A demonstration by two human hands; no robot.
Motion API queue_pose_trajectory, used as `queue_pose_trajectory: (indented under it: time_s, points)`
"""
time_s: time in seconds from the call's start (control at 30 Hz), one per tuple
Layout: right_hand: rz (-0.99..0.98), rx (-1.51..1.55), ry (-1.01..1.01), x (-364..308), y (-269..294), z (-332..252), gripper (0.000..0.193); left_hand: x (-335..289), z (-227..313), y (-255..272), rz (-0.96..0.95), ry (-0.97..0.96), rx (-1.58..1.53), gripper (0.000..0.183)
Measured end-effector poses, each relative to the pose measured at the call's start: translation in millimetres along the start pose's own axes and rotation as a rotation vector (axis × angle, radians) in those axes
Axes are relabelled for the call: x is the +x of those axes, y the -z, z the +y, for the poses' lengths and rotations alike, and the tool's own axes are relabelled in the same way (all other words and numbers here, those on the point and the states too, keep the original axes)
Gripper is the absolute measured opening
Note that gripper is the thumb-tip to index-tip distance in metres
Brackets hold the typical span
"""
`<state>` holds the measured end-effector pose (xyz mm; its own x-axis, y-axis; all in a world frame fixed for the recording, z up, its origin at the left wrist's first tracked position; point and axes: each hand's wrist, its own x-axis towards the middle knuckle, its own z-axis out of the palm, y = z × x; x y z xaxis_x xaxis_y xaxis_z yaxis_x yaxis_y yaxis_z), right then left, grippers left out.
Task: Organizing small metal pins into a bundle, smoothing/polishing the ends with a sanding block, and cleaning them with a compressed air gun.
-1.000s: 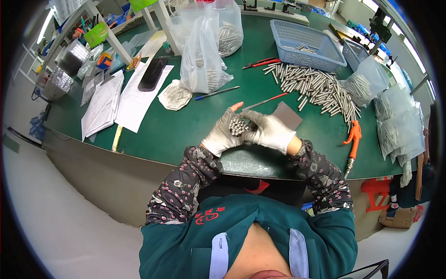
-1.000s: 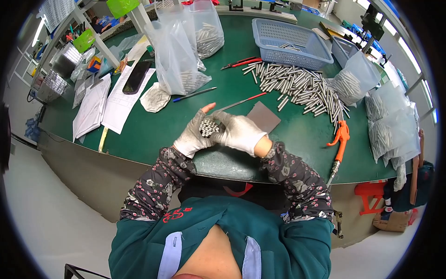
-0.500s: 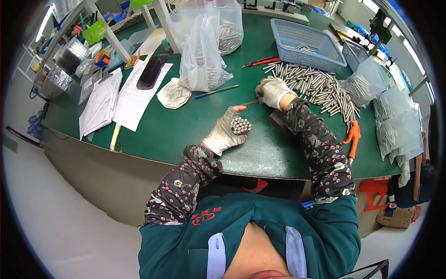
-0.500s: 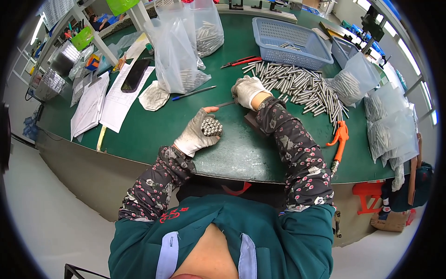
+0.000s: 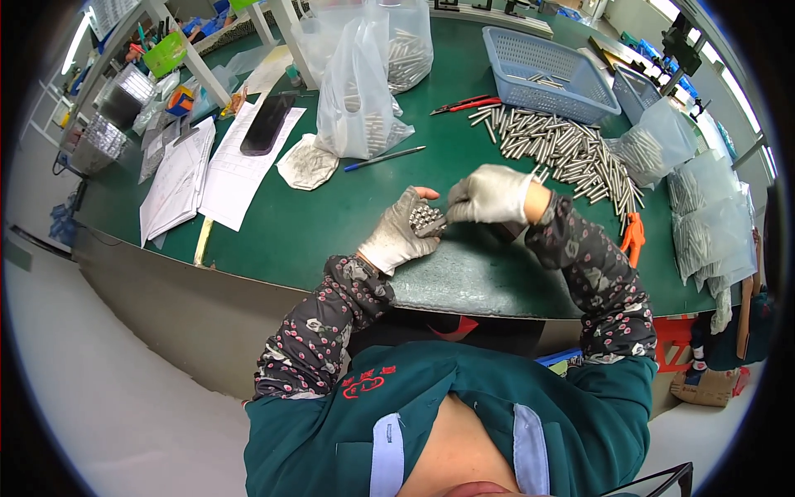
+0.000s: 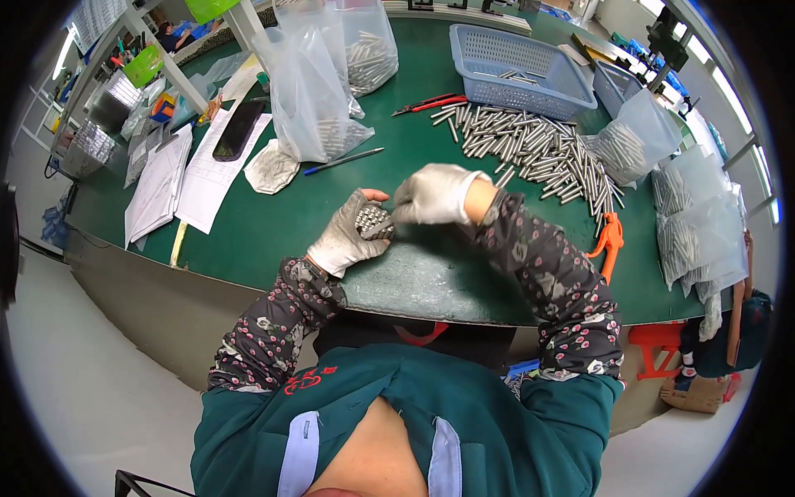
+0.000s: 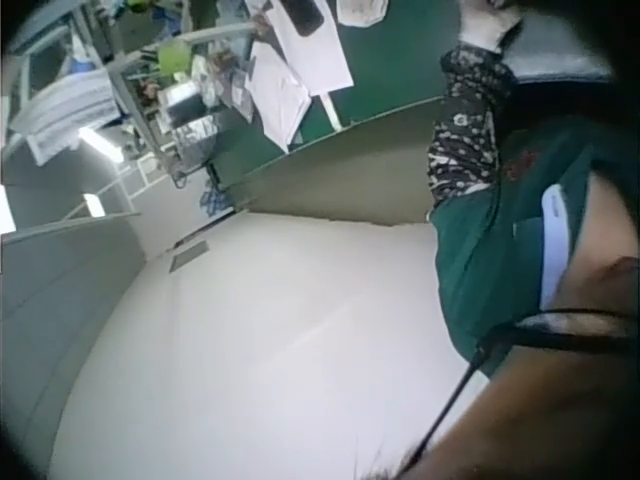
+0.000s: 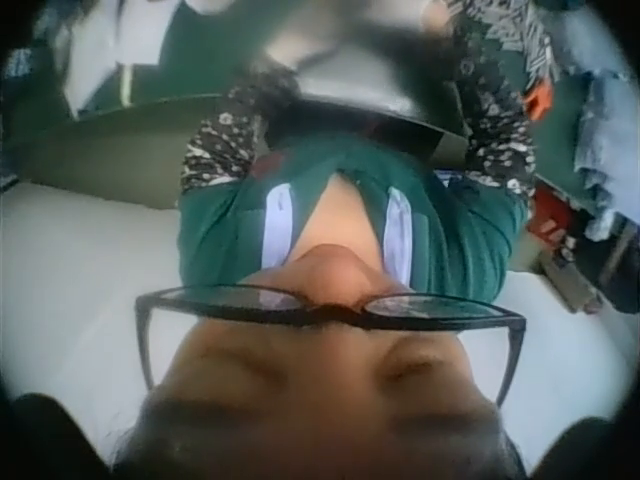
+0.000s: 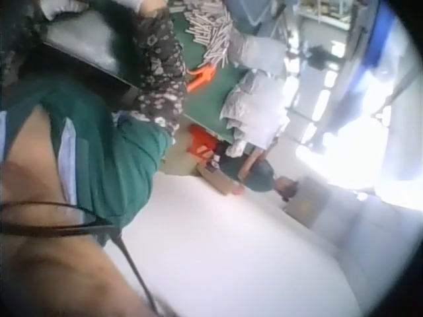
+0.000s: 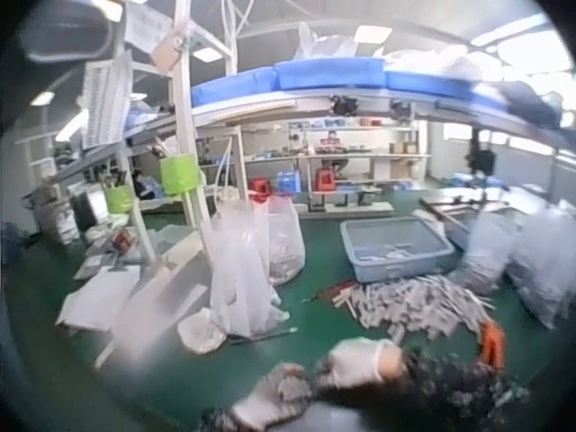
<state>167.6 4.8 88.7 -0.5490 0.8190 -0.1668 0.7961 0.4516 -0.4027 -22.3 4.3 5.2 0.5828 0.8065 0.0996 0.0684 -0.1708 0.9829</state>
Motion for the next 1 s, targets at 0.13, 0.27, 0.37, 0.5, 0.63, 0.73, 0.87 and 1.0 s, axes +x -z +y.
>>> queue_pose_trajectory:
  time_s: [0.13,0.27,0.37,0.5,0.63,0.73,0.87,1.0]
  points:
    - [0.136,-0.120,-0.124,-3.5,18.5,27.3,0.023,1.0,4.4,-1.8,-0.015,0.082,0.072,0.060]
    - [-0.029,-0.044,0.021,5.1,-0.4,0.9,0.023,-1.9,3.9,-0.3,0.013,-0.027,0.182,0.059]
    - [-0.001,0.036,-0.097,-0.4,13.4,24.2,0.028,-0.5,4.9,-1.8,-0.019,0.120,0.007,0.059]
    - [0.044,0.043,0.021,-1.1,9.9,11.9,0.027,-1.4,1.5,0.8,-0.019,0.060,0.054,0.065]
    - [0.025,-0.062,-0.102,3.1,13.5,24.9,0.026,0.0,5.2,-0.9,-0.002,0.051,0.117,0.075]
    - [0.048,-0.030,-0.229,4.1,19.5,22.7,0.027,0.1,8.5,1.1,-0.031,0.093,0.118,0.085]
    - [-0.020,-0.045,0.037,15.9,0.9,10.3,0.024,-2.2,-3.5,1.3,0.026,0.030,0.145,0.094]
    - [0.105,-0.070,-0.181,15.6,17.5,20.7,0.026,-1.5,-2.6,0.8,-0.008,0.055,0.096,0.098]
